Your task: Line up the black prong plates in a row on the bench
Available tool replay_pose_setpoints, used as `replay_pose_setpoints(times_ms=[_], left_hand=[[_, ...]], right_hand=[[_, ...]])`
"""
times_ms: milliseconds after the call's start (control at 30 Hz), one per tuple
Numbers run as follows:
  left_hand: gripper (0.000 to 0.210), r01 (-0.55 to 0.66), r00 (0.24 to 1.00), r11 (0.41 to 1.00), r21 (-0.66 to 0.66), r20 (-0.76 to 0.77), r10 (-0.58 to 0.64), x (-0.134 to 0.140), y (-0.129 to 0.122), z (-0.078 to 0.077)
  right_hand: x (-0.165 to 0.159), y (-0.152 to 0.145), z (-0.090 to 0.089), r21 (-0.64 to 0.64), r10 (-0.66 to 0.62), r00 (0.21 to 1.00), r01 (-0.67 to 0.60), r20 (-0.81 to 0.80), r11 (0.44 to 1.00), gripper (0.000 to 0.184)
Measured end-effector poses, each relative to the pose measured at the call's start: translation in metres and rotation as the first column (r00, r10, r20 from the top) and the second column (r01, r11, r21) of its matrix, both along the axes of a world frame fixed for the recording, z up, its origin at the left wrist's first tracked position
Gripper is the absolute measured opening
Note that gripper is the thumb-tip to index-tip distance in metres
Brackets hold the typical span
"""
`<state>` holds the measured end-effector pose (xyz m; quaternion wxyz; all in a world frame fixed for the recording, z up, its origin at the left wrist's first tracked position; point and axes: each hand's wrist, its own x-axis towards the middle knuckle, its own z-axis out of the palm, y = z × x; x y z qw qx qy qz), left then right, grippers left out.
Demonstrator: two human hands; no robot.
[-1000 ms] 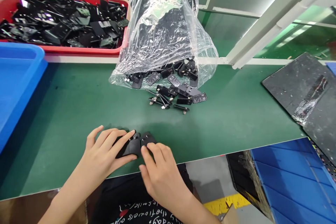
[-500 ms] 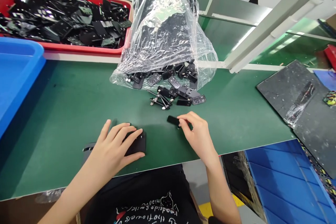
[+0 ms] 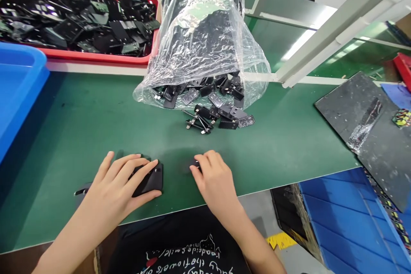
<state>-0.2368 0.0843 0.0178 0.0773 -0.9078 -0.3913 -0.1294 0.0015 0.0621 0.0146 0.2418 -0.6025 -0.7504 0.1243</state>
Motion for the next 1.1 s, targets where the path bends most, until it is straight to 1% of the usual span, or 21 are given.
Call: replay_pose_setpoints(times_ms=[67, 133, 167, 200, 233, 267, 300, 367, 400, 467, 533, 600, 667, 767, 867, 967, 1033, 1100], left_hand=[[0.039, 0.004, 1.0, 1.0, 0.0, 0.004, -0.004, -0.005, -0.001, -0.001], [0.038, 0.006, 1.0, 1.0, 0.003, 0.006, -0.006, -0.009, -0.003, -0.003], [0.039, 0.006, 1.0, 1.0, 0.006, 0.007, -0.006, -0.011, -0.003, -0.004], [0.04, 0.002, 1.0, 1.0, 0.007, 0.009, -0.002, -0.012, -0.004, -0.004], [0.042, -0.003, 1.0, 1.0, 0.005, 0.013, 0.003, -0.013, -0.004, -0.003], [0.044, -0.006, 1.0, 1.0, 0.003, 0.018, 0.006, -0.012, -0.004, -0.001], [0.046, -0.008, 1.0, 1.0, 0.002, 0.025, 0.008, -0.01, -0.002, 0.003], [0.044, -0.004, 0.999, 1.0, 0.009, 0.045, 0.004, 0.001, 0.008, 0.013], [0.04, 0.0, 0.999, 1.0, 0.011, 0.05, -0.001, 0.009, 0.015, 0.02], [0.031, 0.004, 1.0, 1.0, -0.014, 0.029, -0.004, 0.031, 0.035, 0.031], [0.027, -0.006, 0.999, 0.997, -0.077, -0.039, 0.003, 0.055, 0.059, 0.038], [0.025, -0.016, 0.995, 0.994, -0.11, -0.098, 0.005, 0.074, 0.081, 0.038], [0.025, -0.005, 0.992, 0.992, -0.128, -0.123, -0.01, 0.084, 0.097, 0.033], [0.025, 0.02, 0.99, 0.983, -0.183, -0.133, -0.045, 0.086, 0.106, 0.03], [0.026, 0.059, 0.983, 0.956, -0.286, -0.151, -0.106, 0.084, 0.098, 0.037], [0.025, 0.124, 0.96, 0.914, -0.387, -0.185, -0.209, 0.091, 0.083, 0.049], [0.019, 0.152, 0.942, 0.891, -0.428, -0.211, -0.261, 0.1, 0.074, 0.053], [0.012, 0.147, 0.929, 0.884, -0.444, -0.246, -0.278, 0.11, 0.066, 0.052]], right_hand=[[-0.018, 0.003, 0.0, -0.01, 0.135, 0.991, -0.135, -0.013, 0.991, 0.019], [-0.03, 0.009, 0.004, -0.018, 0.246, 0.969, -0.246, -0.025, 0.969, 0.021], [-0.033, 0.013, 0.006, -0.015, 0.279, 0.959, -0.28, -0.048, 0.96, 0.021], [-0.032, 0.017, 0.009, 0.0, 0.283, 0.956, -0.284, -0.08, 0.959, 0.021], [-0.029, 0.022, 0.012, 0.025, 0.251, 0.961, -0.25, -0.114, 0.968, 0.022], [-0.023, 0.028, 0.014, 0.051, 0.182, 0.973, -0.176, -0.14, 0.983, 0.024], [-0.015, 0.035, 0.016, 0.069, 0.086, 0.986, -0.077, -0.142, 0.995, 0.026], [0.002, 0.05, 0.016, 0.076, -0.095, 0.993, 0.1, -0.073, 0.992, 0.031], [0.009, 0.057, 0.015, 0.066, -0.139, 0.99, 0.14, -0.025, 0.988, 0.032], [0.019, 0.067, 0.013, 0.036, -0.13, 0.991, 0.129, 0.035, 0.991, 0.029], [0.023, 0.069, 0.011, 0.027, -0.089, 0.995, 0.088, 0.034, 0.996, 0.02], [0.028, 0.062, 0.009, 0.032, -0.077, 0.997, 0.076, 0.02, 0.997, 0.015], [0.037, 0.051, 0.008, 0.041, -0.094, 0.996, 0.094, -0.002, 0.995, 0.014], [0.061, 0.034, 0.004, 0.047, -0.156, 0.987, 0.158, -0.042, 0.986, 0.02], [0.084, 0.022, 0.002, 0.051, -0.213, 0.974, 0.218, -0.081, 0.975, 0.024], [0.093, 0.01, 0.006, 0.086, -0.24, 0.964, 0.25, -0.118, 0.964, 0.019], [0.085, 0.0, 0.01, 0.108, -0.205, 0.97, 0.219, -0.134, 0.97, 0.014], [0.071, -0.012, 0.011, 0.111, -0.107, 0.985, 0.123, -0.137, 0.986, 0.011]])
